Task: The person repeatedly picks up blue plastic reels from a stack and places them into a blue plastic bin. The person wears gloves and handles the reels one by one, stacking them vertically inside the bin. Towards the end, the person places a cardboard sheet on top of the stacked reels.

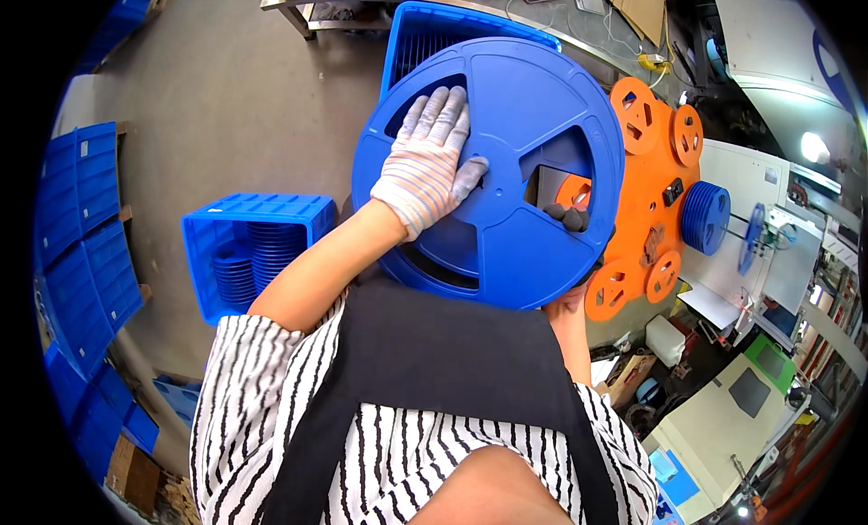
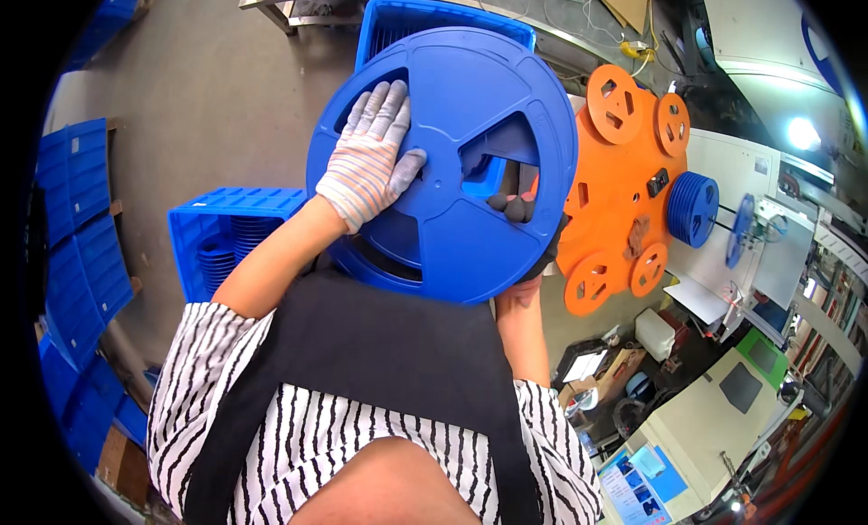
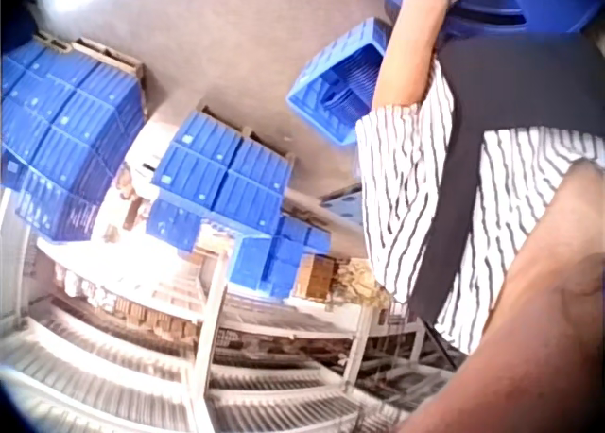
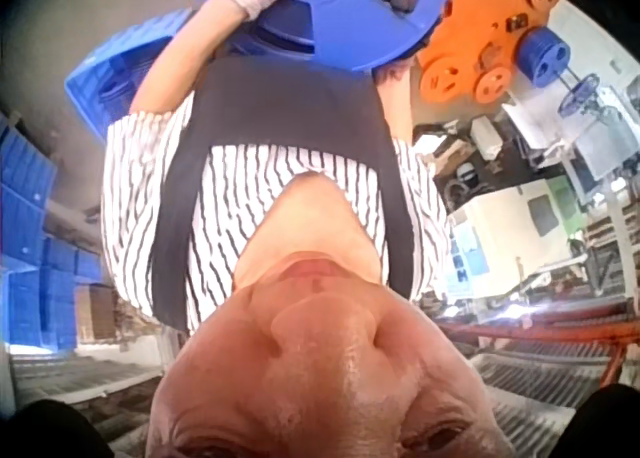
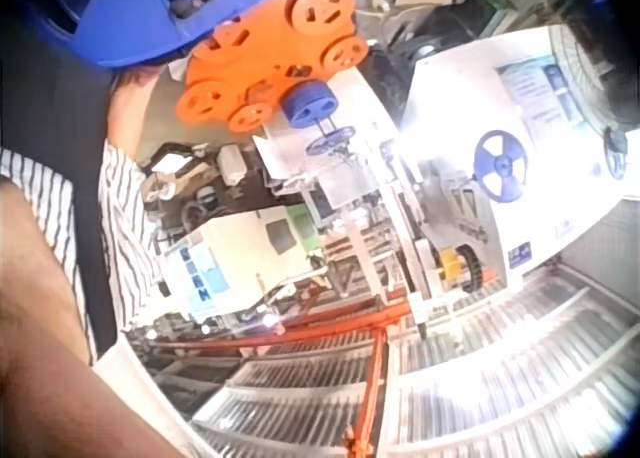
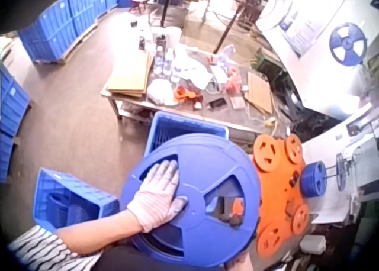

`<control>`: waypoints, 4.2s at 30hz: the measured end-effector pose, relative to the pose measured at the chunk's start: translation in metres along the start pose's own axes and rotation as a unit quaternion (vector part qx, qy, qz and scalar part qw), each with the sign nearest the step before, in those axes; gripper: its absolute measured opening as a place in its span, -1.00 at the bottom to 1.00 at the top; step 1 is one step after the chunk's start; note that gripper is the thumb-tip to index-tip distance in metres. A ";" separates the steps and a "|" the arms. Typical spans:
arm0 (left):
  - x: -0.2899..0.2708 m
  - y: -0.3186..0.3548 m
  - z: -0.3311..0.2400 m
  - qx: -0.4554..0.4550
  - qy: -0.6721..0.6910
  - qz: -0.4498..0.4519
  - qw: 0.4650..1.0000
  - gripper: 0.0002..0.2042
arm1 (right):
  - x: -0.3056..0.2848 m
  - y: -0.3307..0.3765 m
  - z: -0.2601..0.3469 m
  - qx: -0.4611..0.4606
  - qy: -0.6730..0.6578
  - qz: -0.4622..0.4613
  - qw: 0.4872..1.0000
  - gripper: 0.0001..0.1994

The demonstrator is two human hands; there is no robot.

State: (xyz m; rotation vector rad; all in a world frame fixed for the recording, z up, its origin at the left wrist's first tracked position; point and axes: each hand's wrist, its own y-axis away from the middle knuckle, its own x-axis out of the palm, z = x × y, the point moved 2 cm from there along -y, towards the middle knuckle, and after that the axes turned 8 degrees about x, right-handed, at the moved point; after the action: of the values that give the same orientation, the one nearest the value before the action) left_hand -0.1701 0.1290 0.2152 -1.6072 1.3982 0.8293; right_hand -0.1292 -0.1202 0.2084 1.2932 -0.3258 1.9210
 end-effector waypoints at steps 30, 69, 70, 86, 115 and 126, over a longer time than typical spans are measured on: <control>-0.027 0.070 0.001 -0.231 0.720 -0.213 0.618 -0.65 | 0.000 -0.013 0.032 -0.102 0.098 -0.114 0.983 -0.44; -0.047 0.049 0.027 0.030 0.992 -0.072 0.102 -0.05 | 0.017 0.004 0.066 -0.045 0.411 -0.267 0.871 -0.51; -0.044 0.050 0.030 0.034 0.993 -0.067 0.093 -0.05 | 0.017 0.007 0.067 -0.065 0.456 -0.267 0.847 -0.52; -0.004 0.079 0.078 -0.092 0.931 -0.243 0.257 -0.12 | -0.004 0.022 0.070 -0.051 -0.159 0.044 0.985 -0.53; 0.024 0.083 -0.038 -0.229 0.966 0.079 0.088 -0.15 | 0.133 -0.095 -0.026 -0.015 0.960 0.022 0.278 -0.19; 0.019 0.075 -0.037 -0.210 0.955 0.022 0.209 -0.17 | 0.087 -0.108 -0.006 -0.108 0.886 0.293 0.344 -0.29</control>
State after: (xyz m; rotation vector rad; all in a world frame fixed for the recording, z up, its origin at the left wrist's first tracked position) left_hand -0.2421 0.0846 0.2025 -2.8414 2.4799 -2.2560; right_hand -0.0706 -0.0049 0.2594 -1.7161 0.2128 2.4248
